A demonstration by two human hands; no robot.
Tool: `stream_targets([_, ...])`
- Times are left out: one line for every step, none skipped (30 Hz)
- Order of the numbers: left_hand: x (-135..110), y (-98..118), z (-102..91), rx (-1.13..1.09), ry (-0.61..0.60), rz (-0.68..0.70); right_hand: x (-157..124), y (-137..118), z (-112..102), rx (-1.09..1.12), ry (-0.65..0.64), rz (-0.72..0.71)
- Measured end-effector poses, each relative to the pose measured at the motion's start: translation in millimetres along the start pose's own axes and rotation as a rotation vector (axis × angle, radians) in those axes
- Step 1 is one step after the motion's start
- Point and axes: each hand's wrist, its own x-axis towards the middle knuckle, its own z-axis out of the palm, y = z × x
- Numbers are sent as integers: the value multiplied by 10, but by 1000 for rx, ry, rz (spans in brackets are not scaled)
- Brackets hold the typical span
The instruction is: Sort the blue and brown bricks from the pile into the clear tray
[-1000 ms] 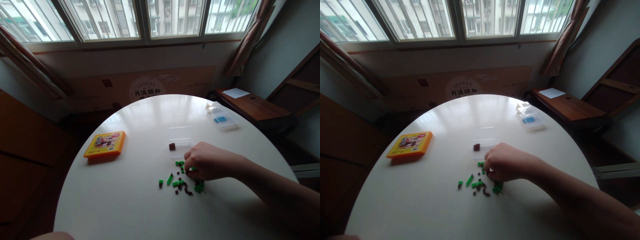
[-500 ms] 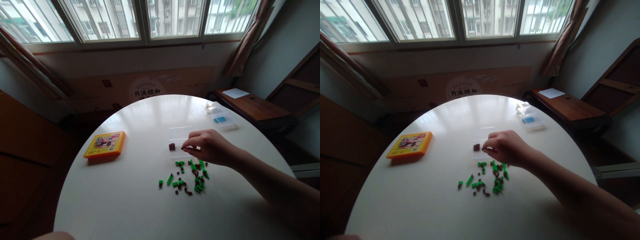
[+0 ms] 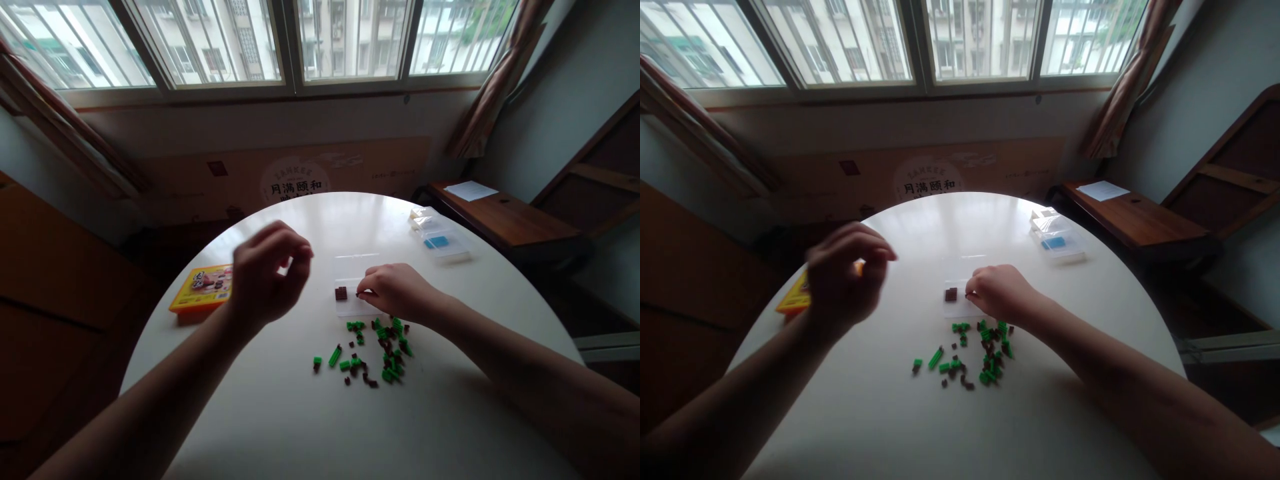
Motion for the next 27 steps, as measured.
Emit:
stream_targets([-41, -3, 61, 5, -86, -14, 7, -7, 3, -8, -12, 7])
stream_targets([-94, -10, 133, 14, -181, -38, 13, -12, 7, -13, -18, 15])
stream_targets([-154, -20, 209, 26, -270, -69, 19, -16, 11, -15, -23, 19])
stream_targets([-217, -31, 282, 46, -332, -113, 26, -18, 15, -14, -25, 21])
stream_targets([-277, -42, 348, 53, -365, -134, 32, -19, 19, -12, -26, 21])
stream_targets([-331, -51, 400, 52, -394, -151, 40, -19, 24, -10, -29, 19])
stream_targets([-375, -59, 438, 56, -410, -169, 46, -18, 29, -8, -31, 15])
stream_targets([-408, -66, 461, 62, -425, -182, 51, -18, 35, -6, -32, 10])
stream_targets([-431, -71, 471, 64, -443, -191, 54, -17, 41, -3, -31, 5])
stream_targets([-446, -76, 472, 60, -462, -195, 54, -17, 48, 1, -27, 3])
stream_targets([-456, -80, 467, 51, -483, -197, 49, -17, 56, 7, -17, 3])
stream_targets([-463, -85, 461, 38, -503, -198, 40, -19, 66, 13, -3, 9])
stream_targets([-469, -90, 457, 20, -520, -202, 27, -21, 76, 18, 15, 18])
stream_targets([-477, -96, 456, 2, -535, -209, 11, -24, 88, 22, 35, 30])
stream_targets([-486, -101, 458, -15, -548, -219, -6, -28, 99, 25, 52, 37])
stream_targets([-496, -107, 464, -30, -561, -228, -23, -33, 110, 27, 65, 41])
stream_targets([-506, -111, 472, -44, -574, -238, -39, -38, 119, 28, 73, 42])
stream_targets([-516, -116, 480, -55, -585, -245, -51, -42, 127, 29, 77, 40])
stream_targets([-525, -121, 488, -66, -595, -252, -59, -46, 133, 30, 78, 38])
stream_targets([-532, -125, 494, -76, -600, -258, -63, -49, 138, 31, 75, 36])
stream_targets([-536, -129, 498, -87, -603, -267, -64, -51, 141, 33, 74, 37])
stream_targets([-538, -133, 499, -98, -603, -277, -61, -52, 144, 36, 72, 38])
stream_targets([-539, -137, 499, -109, -600, -288, -58, -51, 146, 41, 67, 38])
stream_targets([-538, -141, 499, -118, -596, -301, -53, -49, 148, 47, 62, 36])
stream_targets([-536, -144, 499, -124, -593, -314, -49, -46, 151, 53, 59, 36])
stream_targets([-535, -147, 499, -126, -589, -324, -46, -41, 154, 56, 57, 36])
stream_targets([-534, -149, 502, -126, -587, -331, -43, -36, 159, 58, 57, 37])
